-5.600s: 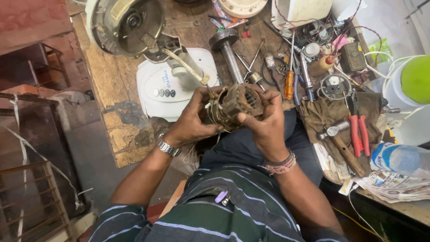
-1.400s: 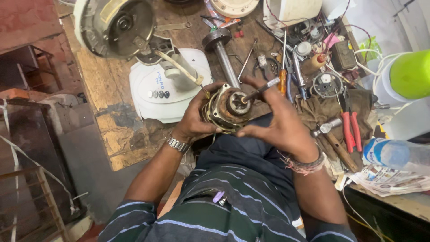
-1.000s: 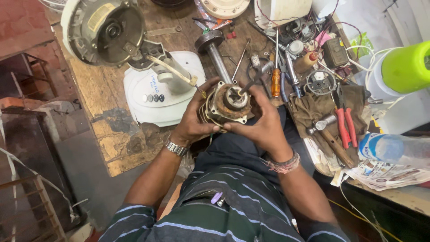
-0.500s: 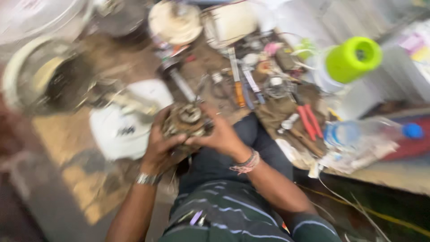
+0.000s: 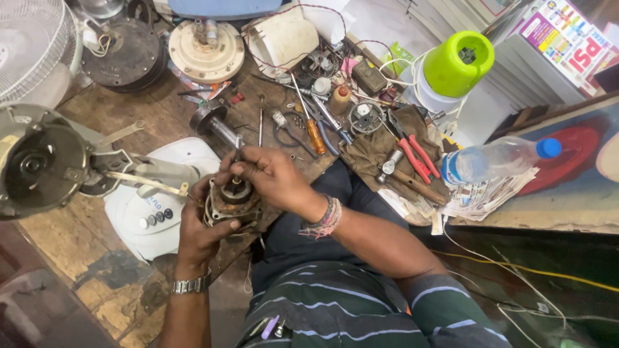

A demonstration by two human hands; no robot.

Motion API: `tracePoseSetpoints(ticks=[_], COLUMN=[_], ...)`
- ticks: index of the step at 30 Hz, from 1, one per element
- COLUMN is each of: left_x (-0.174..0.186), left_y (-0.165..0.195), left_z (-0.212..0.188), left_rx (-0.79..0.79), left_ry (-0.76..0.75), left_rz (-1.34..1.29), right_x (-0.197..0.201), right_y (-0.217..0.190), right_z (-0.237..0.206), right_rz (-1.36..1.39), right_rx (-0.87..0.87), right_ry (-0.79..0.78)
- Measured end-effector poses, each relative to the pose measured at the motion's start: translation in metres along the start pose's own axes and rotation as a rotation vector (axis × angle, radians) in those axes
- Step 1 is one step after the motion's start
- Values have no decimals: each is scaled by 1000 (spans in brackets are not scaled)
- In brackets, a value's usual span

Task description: The person assembles a small electrical motor by inserting a bearing into a housing, applying lubricant, and fitting the rotor shaft into the stator. The person then aligns and joins the two halves of the motor casing.

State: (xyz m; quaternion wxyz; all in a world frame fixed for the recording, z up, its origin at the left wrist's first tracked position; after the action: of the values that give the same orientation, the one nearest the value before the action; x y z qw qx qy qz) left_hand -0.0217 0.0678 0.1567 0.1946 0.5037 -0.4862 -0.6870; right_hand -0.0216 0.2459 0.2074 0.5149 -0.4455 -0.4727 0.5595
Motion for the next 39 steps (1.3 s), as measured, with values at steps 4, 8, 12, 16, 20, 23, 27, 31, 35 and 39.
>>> tracePoseSetpoints(ticks=[4,8,12,16,20,23,27,31,35,39], left_x=[1,5,14,26,25,20,15,11,10,9], left_y=[-1,-8,-9,-5,-8,-8,-7,-6,-3,-1], left_z=[-1,-4,-10,-26,-24,-19,-14,-7,1,7], left_rx=[45,67,50,55,74,82,134,121,108,96], left_ry=[-21,0,-15,22,43,64,103,112,102,137], left_rz=[-9,78,-36,-37,-140,-190,-305,-371,-401,-316], right_x=[-3,26,75,123,107,86,58,50,52,26], right_y=[-12,-32,-19,38,107,135,144,140,91,33], right_z=[-3,1,28,70,83,90,91,88,65,8], right_rz=[387,452,462,429,47,-517,-959,-1041,-747,-313], right_rx=[29,84,-7,-238,-394,-315,-167,-136,-83,-52], right_ry=[40,158,388,465,308,248,164,111,141,-185])
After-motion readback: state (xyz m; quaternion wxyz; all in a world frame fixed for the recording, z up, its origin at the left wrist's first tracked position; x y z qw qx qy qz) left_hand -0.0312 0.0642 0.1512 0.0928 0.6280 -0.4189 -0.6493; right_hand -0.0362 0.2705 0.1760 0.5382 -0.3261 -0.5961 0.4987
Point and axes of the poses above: each hand's wrist, its own z-axis towards the middle knuckle, its own x-axis out of the back of the hand, y = z × x, the point moved 4 cm from there along z, towards the middle knuckle, and after that the axes turned 5 degrees about -z, right-handed, at the moved point
